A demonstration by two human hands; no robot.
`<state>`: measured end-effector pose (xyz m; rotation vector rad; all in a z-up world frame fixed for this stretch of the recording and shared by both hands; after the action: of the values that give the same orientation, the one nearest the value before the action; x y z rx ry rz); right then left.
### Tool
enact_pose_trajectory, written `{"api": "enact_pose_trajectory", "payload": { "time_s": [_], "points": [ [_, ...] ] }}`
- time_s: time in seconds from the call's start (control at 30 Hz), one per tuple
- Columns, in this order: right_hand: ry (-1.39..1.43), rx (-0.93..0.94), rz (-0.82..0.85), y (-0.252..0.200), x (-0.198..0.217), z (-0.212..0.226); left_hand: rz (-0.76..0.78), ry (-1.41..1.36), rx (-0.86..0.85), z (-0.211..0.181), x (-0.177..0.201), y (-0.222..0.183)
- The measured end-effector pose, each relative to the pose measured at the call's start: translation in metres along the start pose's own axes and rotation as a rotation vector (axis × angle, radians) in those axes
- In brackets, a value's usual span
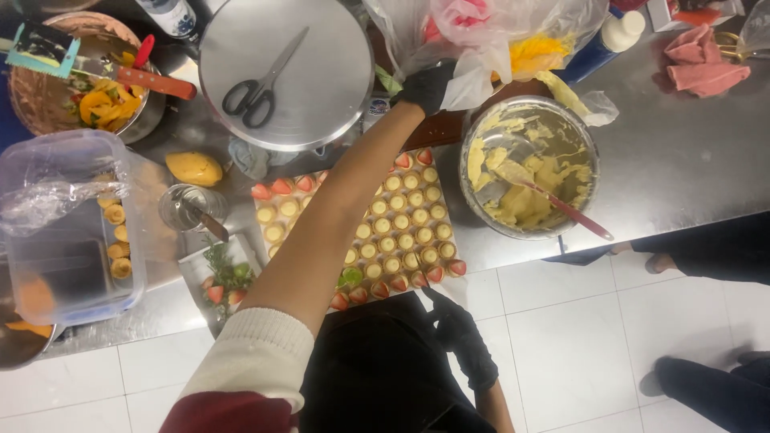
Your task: The recorder is decorating a tray of small fruit tarts by slicing grapes and placing them along with strawberries onto the cream-filled shells.
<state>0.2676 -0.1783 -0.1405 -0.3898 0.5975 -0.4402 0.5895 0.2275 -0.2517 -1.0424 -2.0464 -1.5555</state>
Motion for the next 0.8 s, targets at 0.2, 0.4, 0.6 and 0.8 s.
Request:
{"api": "enact_pose_trajectory", "payload": {
  "time_s": [0.2, 0.4, 0.6, 0.8],
  "points": [
    [0.08, -0.102, -0.031, 0.004, 0.007, -0.015, -0.007, -0.161, 0.406, 0.028, 0.008, 0.004],
    [0.102, -0.025, -0.02, -0.002, 0.018, -0.018, 0.434, -0.061, 0.563, 0.067, -0.037, -0.027],
    [-0.059, -0.173, -0.127, 0.001, 0.011, -0.012, 0.226, -0.149, 0.026, 0.058, -0.046, -0.033],
    [0.065, -0.053, -0.033, 0.001, 0.011, -0.012, 0.558, 0.156, 0.291, 0.012, 0.043, 0.039]
  ]
}}
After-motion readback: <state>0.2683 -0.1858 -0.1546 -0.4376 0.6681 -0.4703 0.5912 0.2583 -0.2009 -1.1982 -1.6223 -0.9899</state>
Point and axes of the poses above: each hand's wrist, its own y-axis towards the middle knuckle, its own x-axis out of the back of the hand, z = x × y, the point moved 10 cm from there along y, towards the middle knuckle, and after that the axes turned 7 degrees about -x, right-handed, at the moved point
